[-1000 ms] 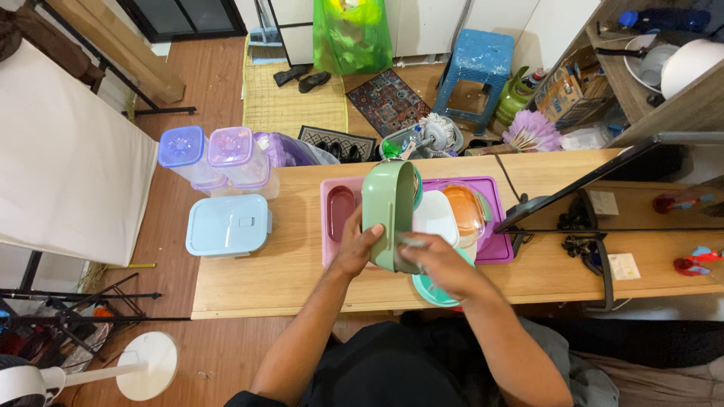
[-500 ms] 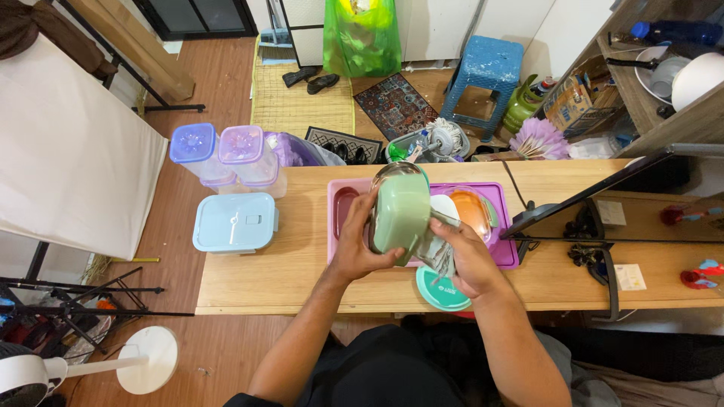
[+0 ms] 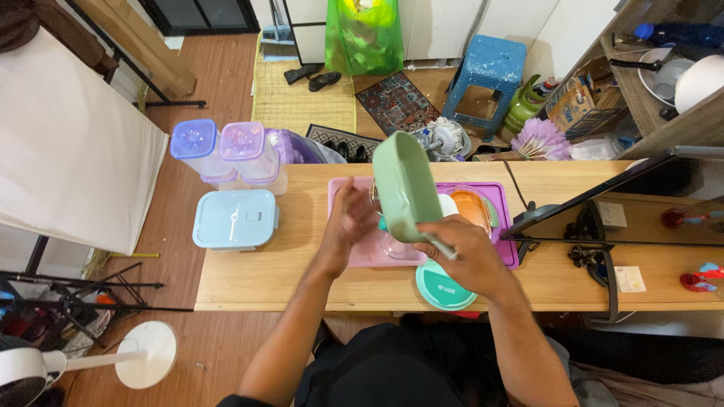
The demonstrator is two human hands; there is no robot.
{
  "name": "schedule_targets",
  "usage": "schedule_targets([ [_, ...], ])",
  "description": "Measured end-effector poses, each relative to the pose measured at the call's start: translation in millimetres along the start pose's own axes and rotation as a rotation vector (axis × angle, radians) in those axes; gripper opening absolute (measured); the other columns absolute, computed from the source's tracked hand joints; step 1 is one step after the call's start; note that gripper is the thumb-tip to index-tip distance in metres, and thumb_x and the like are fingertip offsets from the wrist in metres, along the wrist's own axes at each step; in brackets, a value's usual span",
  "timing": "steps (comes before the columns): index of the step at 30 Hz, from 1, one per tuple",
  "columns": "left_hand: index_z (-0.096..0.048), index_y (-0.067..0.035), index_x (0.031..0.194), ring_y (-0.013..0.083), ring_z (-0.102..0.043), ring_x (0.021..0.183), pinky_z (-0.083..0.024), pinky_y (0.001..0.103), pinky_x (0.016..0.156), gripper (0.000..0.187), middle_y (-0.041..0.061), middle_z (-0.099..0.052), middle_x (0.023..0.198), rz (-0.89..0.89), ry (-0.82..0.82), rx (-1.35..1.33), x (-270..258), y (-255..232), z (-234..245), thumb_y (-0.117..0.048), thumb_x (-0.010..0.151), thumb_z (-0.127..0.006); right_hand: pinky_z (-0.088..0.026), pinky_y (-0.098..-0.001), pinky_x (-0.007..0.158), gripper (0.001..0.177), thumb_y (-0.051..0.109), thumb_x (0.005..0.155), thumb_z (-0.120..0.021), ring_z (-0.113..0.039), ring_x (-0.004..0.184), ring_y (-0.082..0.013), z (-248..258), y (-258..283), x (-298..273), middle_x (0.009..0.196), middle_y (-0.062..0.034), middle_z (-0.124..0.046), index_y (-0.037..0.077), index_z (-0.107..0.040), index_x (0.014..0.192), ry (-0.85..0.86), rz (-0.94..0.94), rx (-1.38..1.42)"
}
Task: The person wipes the inside and outside of several plastic food containers and a metal bowl using a cloth. They handle each item one at a time, turning them over to wipe all surfaces, then place them back on the table.
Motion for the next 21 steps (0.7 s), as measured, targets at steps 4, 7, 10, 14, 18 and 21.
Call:
schedule_targets([
  [4,-0.024,-0.018,0.159,0.0324,-0.053,0.135,-0.051,0.05,0.102,0.086,0.013,-0.043,0.157,0.147,0.183,-0.29,4,12,-11,-0.067,0.093,-0.048,-0.051,-0.0424,0.097,0.04,0.0,0.081,-0.07,-0.074,0.104,-0.0222,-21,31,-2,0.11,-0.0031,-0.079,0.015,-0.069,0.118,0.064,0.372,-0.425],
  [7,-0.037,-0.004,0.154,0.029,-0.056,0.129,-0.052,0.047,0.102,0.082,0.015,-0.054,0.146,0.184,0.019,-0.178,12,20,-8,-0.056,0.095,-0.06,-0.051,-0.0403,0.097,0.045,0.002,0.084,-0.069,-0.072,0.104,-0.0272,-41,23,0,0.11,-0.0068,-0.076,0.014,-0.064,0.127,0.102,0.269,-0.393],
  [10,-0.04,-0.003,0.149,0.0245,-0.057,0.123,-0.051,0.043,0.102,0.077,0.012,-0.058,0.136,0.005,-0.129,0.063,13,12,-12,-0.044,0.092,-0.071,-0.051,-0.0436,0.088,0.065,0.004,0.082,-0.071,-0.066,0.102,-0.0329,-61,-9,4,0.106,-0.0134,-0.076,0.014,-0.054,0.144,0.167,-0.175,-0.301],
  [14,-0.039,-0.002,0.151,0.0216,-0.055,0.127,-0.047,0.036,0.108,0.075,0.013,-0.058,0.137,-0.24,-0.12,0.318,1,-5,-24,-0.037,0.096,-0.074,-0.052,-0.0391,0.081,0.075,0.003,0.088,-0.06,-0.069,0.101,-0.028,-83,-37,-4,0.12,-0.014,-0.07,0.021,-0.036,0.157,0.166,-0.644,0.261],
  [18,-0.031,-0.003,0.157,0.0228,-0.052,0.133,-0.046,0.037,0.111,0.086,0.015,-0.052,0.144,-0.305,-0.002,0.318,-4,-5,-27,-0.035,0.092,-0.078,-0.055,-0.0385,0.086,0.074,-0.001,0.087,-0.048,-0.067,0.109,-0.0277,-87,-50,-1,0.137,-0.0133,-0.062,0.021,-0.039,0.157,-0.002,-0.824,0.949],
  [21,-0.026,-0.002,0.159,0.0241,-0.045,0.142,-0.041,0.038,0.116,0.095,0.018,-0.047,0.153,-0.311,0.073,0.574,-13,5,-28,-0.03,0.088,-0.082,-0.059,-0.0427,0.092,0.071,-0.003,0.084,-0.048,-0.067,0.111,-0.0284,-67,-46,14,0.136,-0.0172,-0.061,0.012,-0.044,0.153,-0.073,-0.623,1.356],
])
Point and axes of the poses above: each hand's wrist, its own x-axis towards the middle knuckle, its own z-axis out of the back of the hand, y = z × x, the point moved 8 cm from there along x, towards the middle knuckle
